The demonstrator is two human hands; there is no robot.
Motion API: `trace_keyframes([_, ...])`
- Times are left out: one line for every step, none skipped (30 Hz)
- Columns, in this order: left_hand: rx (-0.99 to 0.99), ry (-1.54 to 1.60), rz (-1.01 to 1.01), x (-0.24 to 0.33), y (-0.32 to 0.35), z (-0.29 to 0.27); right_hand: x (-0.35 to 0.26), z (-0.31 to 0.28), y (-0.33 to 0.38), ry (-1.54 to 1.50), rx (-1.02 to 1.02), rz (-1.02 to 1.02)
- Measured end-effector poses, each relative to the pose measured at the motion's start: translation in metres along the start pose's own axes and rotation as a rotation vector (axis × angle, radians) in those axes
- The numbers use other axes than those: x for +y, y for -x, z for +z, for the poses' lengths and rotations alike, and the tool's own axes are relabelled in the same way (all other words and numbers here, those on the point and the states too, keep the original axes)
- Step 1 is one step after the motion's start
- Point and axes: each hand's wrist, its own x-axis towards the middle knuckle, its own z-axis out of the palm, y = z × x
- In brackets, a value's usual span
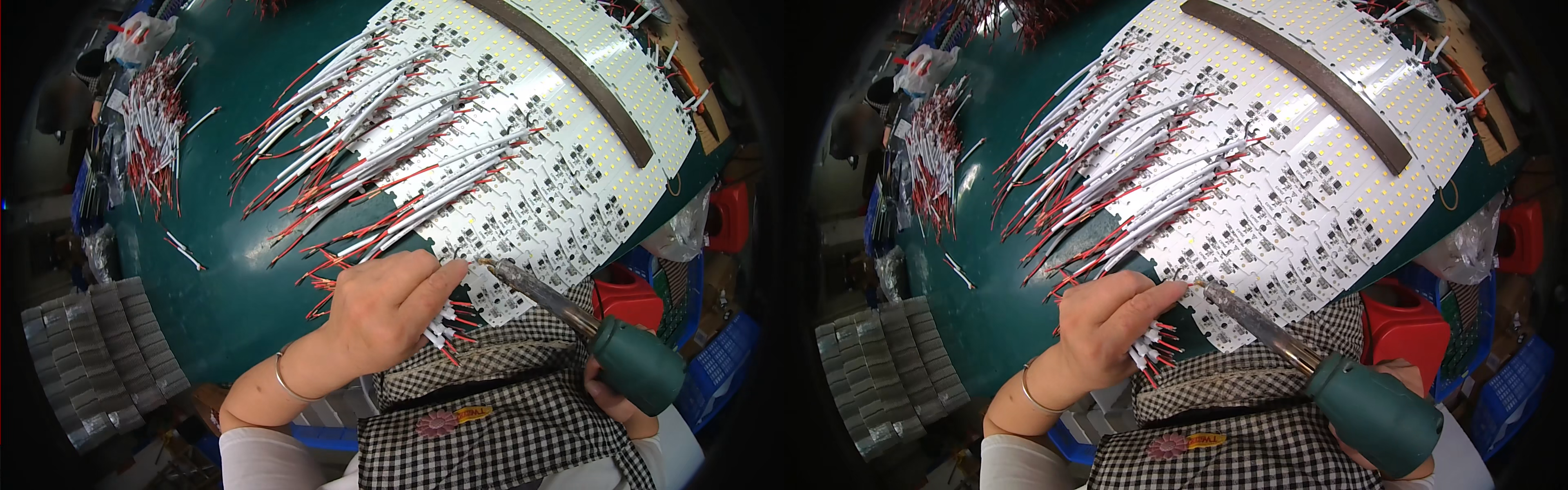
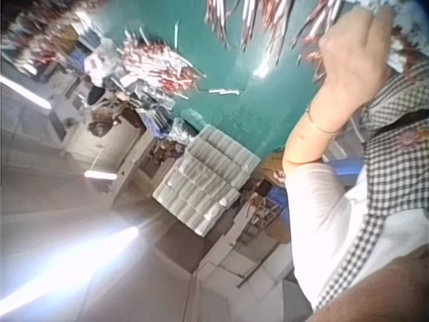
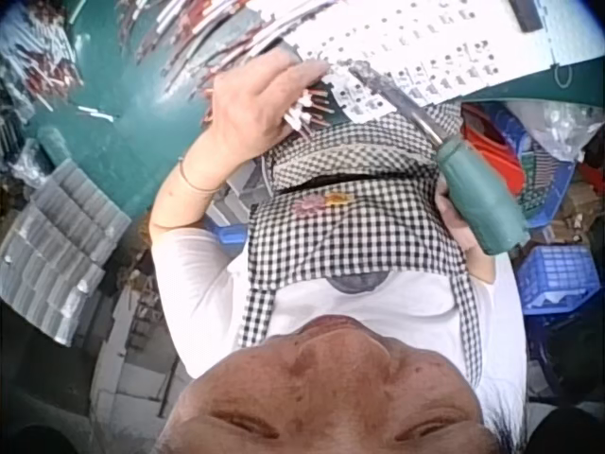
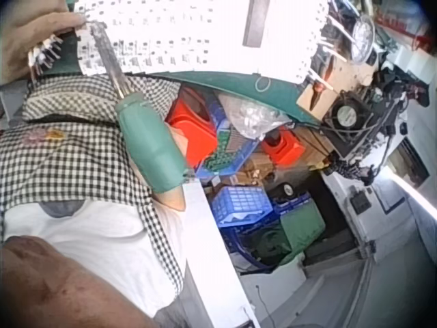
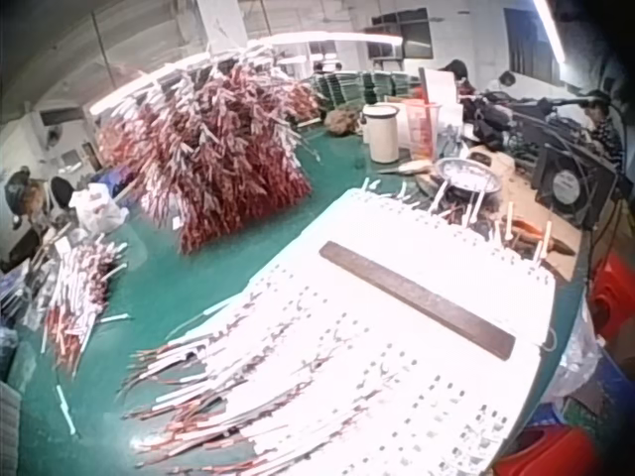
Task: The person solders electrical wires onto an array of LED circuit boards using a soldering iron and solder wire.
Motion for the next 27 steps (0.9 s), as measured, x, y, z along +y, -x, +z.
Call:
trace_keyframes([-0.002,-0.003,0.0,0.001,0.0,0.0,-0.007,0.0,-0.007,-0.039,0.045,0.025])
trace_keyframes([-0.005,-0.035,0.007,0.004,-0.001,0.0,-0.009,0.0,-0.012,-0.078,0.09,0.05])
trace_keyframes([-0.003,-0.061,0.013,0.004,-0.001,0.0,-0.007,-0.001,-0.012,-0.076,0.088,0.051])
trace_keyframes([-0.001,-0.059,0.012,0.004,-0.001,-0.001,-0.003,-0.004,-0.01,-0.145,0.041,0.004])
trace_keyframes([0.006,-0.068,0.021,0.004,-0.001,-0.001,-0.001,-0.006,-0.01,-0.215,-0.006,-0.043])
trace_keyframes([0.01,-0.081,0.031,0.005,-0.001,0.0,-0.003,-0.008,-0.014,-0.216,-0.006,-0.044])
trace_keyframes([0.009,-0.083,0.03,0.005,-0.001,0.0,-0.007,-0.012,-0.019,-0.224,-0.029,-0.054])
trace_keyframes([0.008,-0.082,0.033,0.005,-0.001,0.0,-0.008,-0.013,-0.022,-0.232,-0.053,-0.064])
trace_keyframes([0.009,-0.076,0.039,0.004,-0.002,0.0,-0.009,-0.009,-0.02,-0.23,-0.053,-0.061])
trace_keyframes([0.01,-0.074,0.04,0.004,-0.002,0.0,-0.009,0.0,-0.016,-0.433,-0.003,0.101])
trace_keyframes([0.004,-0.077,0.041,0.005,-0.003,0.0,-0.008,0.004,-0.014,-0.635,0.049,0.264])
trace_keyframes([-0.001,-0.085,0.038,0.005,-0.002,0.0,-0.005,0.004,-0.015,-0.636,0.047,0.26])
trace_keyframes([-0.001,-0.087,0.035,0.005,-0.002,0.0,0.001,0.003,-0.016,-0.596,0.025,0.148])
trace_keyframes([0.007,-0.091,0.038,0.005,-0.001,0.0,0.005,0.003,-0.017,-0.555,0.003,0.036])
trace_keyframes([0.014,-0.091,0.045,0.005,-0.001,0.001,0.006,0.01,-0.008,-0.554,0.004,0.038])
trace_keyframes([0.017,-0.088,0.045,0.004,-0.001,0.001,0.003,0.021,0.007,-0.45,0.127,0.143])
trace_keyframes([0.02,-0.088,0.049,0.003,-0.001,0.0,0.0,0.027,0.015,-0.343,0.249,0.246])
trace_keyframes([0.021,-0.096,0.053,0.004,-0.002,0.001,0.003,0.021,0.015,-0.344,0.25,0.243])
trace_keyframes([0.022,-0.099,0.054,0.005,-0.002,0.001,0.006,0.011,0.012,-0.506,0.131,0.264])
trace_keyframes([0.004,-0.107,0.043,0.007,-0.001,0.0,0.009,0.005,0.009,-0.665,0.01,0.282])
trace_keyframes([-0.016,-0.104,0.044,0.007,-0.004,0.001,-0.006,0.013,-0.001,-1.08,0.294,0.339])
trace_keyframes([-0.011,-0.103,0.044,0.008,-0.003,0.0,-0.01,0.009,-0.007,-1.076,0.293,0.338])
trace_keyframes([-0.049,-0.087,-0.005,0.011,-0.002,-0.003,-0.013,0.005,-0.01,-1.134,0.295,0.336])
trace_keyframes([-0.088,-0.075,-0.051,0.012,-0.002,-0.005,-0.015,0.003,-0.013,-1.195,0.298,0.332])
trace_keyframes([-0.088,-0.077,-0.049,0.013,-0.003,-0.006,-0.017,0.003,-0.016,-1.195,0.301,0.33])
trace_keyframes([-0.098,-0.049,-0.063,0.014,-0.004,-0.008,-0.019,0.003,-0.017,-1.221,0.335,0.315])
trace_keyframes([-0.107,-0.021,-0.079,0.014,-0.005,-0.009,-0.019,0.002,-0.019,-1.245,0.368,0.3])
